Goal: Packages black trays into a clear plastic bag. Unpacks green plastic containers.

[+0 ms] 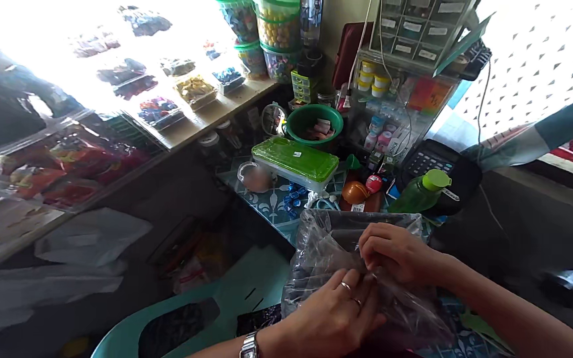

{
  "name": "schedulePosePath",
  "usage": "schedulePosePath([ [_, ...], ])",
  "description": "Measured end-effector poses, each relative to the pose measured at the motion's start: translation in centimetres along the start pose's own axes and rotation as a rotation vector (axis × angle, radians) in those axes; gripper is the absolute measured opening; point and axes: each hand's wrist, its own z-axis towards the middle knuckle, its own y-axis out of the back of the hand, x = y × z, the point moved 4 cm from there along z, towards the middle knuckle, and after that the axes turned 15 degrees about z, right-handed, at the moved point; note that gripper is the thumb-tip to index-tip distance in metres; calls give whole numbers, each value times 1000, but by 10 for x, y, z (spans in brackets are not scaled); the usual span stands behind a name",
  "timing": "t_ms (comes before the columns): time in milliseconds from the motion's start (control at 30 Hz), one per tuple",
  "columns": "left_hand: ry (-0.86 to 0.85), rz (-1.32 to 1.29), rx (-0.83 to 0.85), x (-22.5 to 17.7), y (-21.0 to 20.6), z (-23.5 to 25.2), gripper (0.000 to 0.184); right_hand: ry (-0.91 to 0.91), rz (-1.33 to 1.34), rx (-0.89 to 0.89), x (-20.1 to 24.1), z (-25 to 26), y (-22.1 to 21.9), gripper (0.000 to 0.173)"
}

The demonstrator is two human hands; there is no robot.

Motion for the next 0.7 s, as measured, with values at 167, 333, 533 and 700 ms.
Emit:
schedulePosePath([
  [167,-37,125,-44,-6,3,-1,39,-40,42,80,-6,7,-4,21],
  [333,-118,189,-71,-11,2,-3,36,-89,-167,141,-2,12,-7,14],
  [533,-92,109,-169,-7,6,-6,27,-399,-114,322,6,32,5,42],
  [700,-66,43,-125,-10,2,1,34,-822,-125,610,-3,68,7,56],
])
